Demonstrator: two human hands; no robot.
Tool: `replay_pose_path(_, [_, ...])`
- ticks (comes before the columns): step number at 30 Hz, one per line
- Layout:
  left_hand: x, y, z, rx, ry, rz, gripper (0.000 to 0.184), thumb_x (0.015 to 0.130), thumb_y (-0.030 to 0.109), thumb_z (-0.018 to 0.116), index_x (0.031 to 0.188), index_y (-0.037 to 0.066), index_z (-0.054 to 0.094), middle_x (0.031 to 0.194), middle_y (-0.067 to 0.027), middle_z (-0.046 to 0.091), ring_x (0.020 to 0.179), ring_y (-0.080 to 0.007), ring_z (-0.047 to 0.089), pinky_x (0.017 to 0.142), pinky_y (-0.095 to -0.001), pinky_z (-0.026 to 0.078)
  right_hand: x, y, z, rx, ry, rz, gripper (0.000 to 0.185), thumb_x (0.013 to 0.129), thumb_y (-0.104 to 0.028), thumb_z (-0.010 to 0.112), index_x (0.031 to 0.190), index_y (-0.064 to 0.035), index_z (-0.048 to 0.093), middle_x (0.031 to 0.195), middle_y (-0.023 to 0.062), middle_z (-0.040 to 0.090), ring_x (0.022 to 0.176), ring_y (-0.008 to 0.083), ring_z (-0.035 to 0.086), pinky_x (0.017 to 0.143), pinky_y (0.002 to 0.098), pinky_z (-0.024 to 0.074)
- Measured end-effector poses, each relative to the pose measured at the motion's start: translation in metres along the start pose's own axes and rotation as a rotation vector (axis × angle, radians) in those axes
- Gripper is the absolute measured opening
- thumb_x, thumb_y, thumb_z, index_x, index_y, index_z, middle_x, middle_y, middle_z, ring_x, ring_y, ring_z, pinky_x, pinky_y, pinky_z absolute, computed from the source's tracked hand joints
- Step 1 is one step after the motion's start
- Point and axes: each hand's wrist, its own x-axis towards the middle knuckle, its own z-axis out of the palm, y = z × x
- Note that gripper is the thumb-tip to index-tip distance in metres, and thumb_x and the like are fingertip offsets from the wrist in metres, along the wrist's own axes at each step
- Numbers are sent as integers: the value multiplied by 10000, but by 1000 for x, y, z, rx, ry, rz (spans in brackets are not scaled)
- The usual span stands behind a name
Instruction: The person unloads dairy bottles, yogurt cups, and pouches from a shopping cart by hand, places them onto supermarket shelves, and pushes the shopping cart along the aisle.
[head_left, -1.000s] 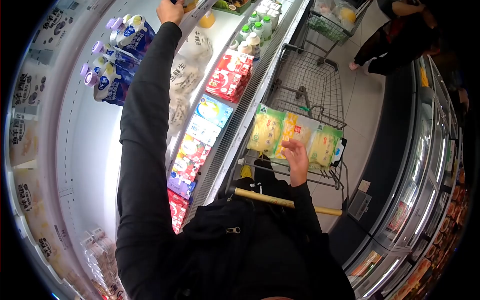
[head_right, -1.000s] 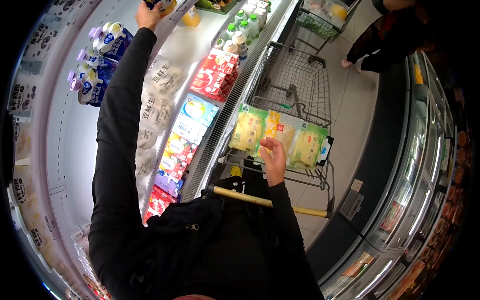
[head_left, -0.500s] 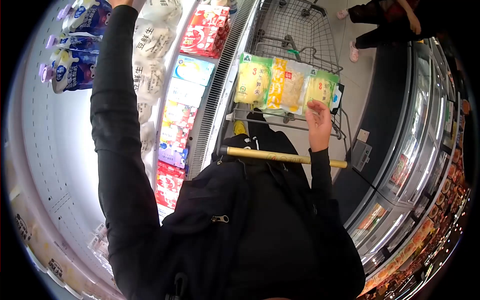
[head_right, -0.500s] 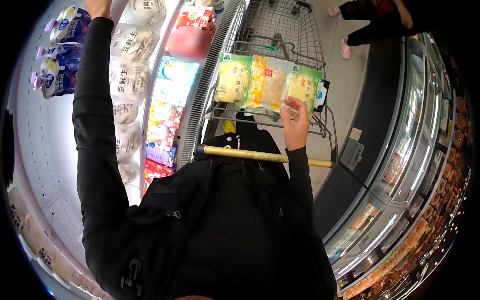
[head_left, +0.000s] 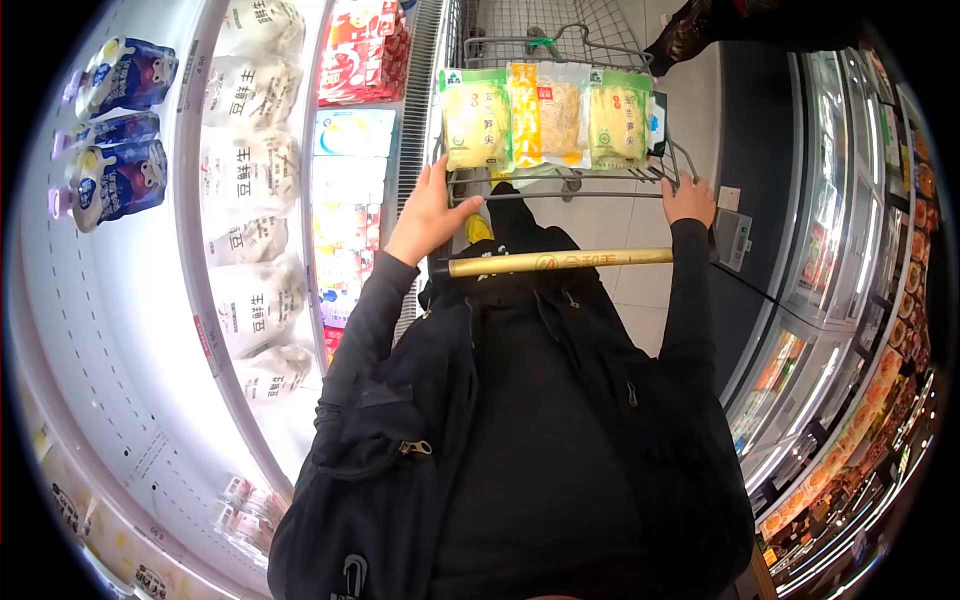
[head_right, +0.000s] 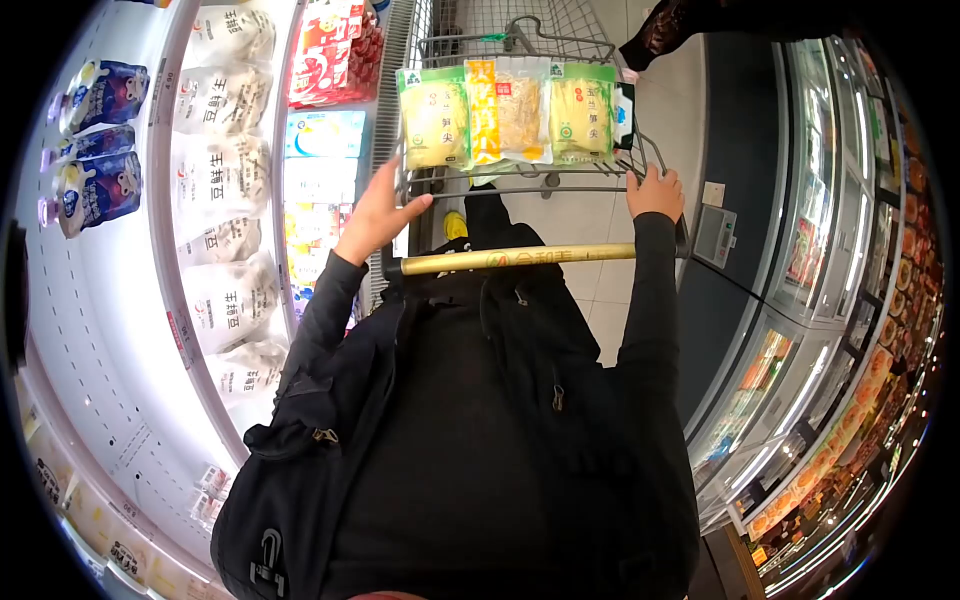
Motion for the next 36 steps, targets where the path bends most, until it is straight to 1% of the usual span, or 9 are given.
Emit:
replay_pose_path(3, [-10, -3, 9, -54, -52, -95, 817, 867, 319, 794, 1482, -52, 404, 1387, -402, 501, 1218, -521, 575, 1046, -474, 484, -8, -6, 3, -25, 85, 2, 605, 916, -597, 646, 1365, -192, 630, 1251, 157, 605, 1194, 337, 581, 997, 476, 463])
replay_pose_path(4, [-6, -4, 11, -34, 87, -12, 749, 874, 281, 784, 1445, -58, 438, 1291, -353, 587, 1169, -479, 606, 1004, -484, 496, -8, -11, 0, -53, 82, 18, 599, 912, -598, 650, 1353, -194, 640, 1252, 152, 608, 1197, 333, 580, 999, 469, 456])
replay_pose_path(5, [-1, -6, 10, -99, 35, -152, 662, 894, 256, 763, 1407, -48, 476, 1212, -303, 650, 1161, -446, 624, 1004, -465, 498, -9, -15, -1, -81, 78, 35, 593, 908, -599, 653, 1342, -196, 649, 1253, 147, 610, 1199, 329, 579, 1002, 463, 449])
replay_pose_path(7, [12, -17, 23, -296, 74, -273, 568, 924, 259, 729, 1363, -29, 514, 1139, -266, 680, 1080, -392, 662, 936, -443, 520, -7, -19, 6, -4, 82, 56, 579, 900, -594, 666, 1323, -198, 658, 1283, 167, 588, 1225, 358, 549, 1040, 480, 402])
replay_pose_path(13, [27, -11, 35, -287, 166, -404, 423, 955, 274, 677, 1265, 9, 564, 1041, -192, 699, 934, -325, 676, 802, -433, 522, -4, -32, 21, 27, 291, -39, 538, 888, -576, 691, 1261, -189, 666, 1341, 246, 507, 1270, 428, 449, 1078, 550, 301])
replay_pose_path(18, [41, -18, 42, -191, 184, -447, 334, 972, 328, 629, 1193, 84, 574, 1013, -138, 681, 949, -327, 671, 845, -458, 509, -2, -44, 0, 46, 148, 4, 512, 890, -557, 697, 1221, -168, 671, 1341, 264, 492, 1238, 428, 456, 1065, 537, 312])
replay_pose_path(22, [50, -13, 39, -130, 189, -437, 322, 972, 335, 622, 1186, 100, 572, 1038, -138, 672, 952, -338, 671, 851, -467, 507, 1, -44, 4, 13, 226, -35, 523, 878, -545, 719, 1209, -143, 669, 1373, 263, 483, 1247, 429, 456, 1071, 537, 315])
replay_pose_path(30, [63, -8, 36, 52, 193, -368, 260, 996, 294, 588, 1185, 117, 557, 1061, -239, 653, 941, -474, 655, 835, -547, 507, -13, -29, 4, 8, 228, -87, 548, 870, -510, 736, 1219, -96, 657, 1467, 279, 435, 1311, 453, 428, 1109, 550, 322])
replay_pose_path(36, [83, -8, 30, 119, 151, -279, 239, 1006, 282, 580, 1182, 121, 559, 1054, -254, 648, 941, -488, 652, 826, -550, 512, -29, -29, 5, 54, 201, -15, 525, 865, -506, 746, 1191, -103, 664, 1469, 285, 427, 1302, 458, 425, 1098, 550, 321])
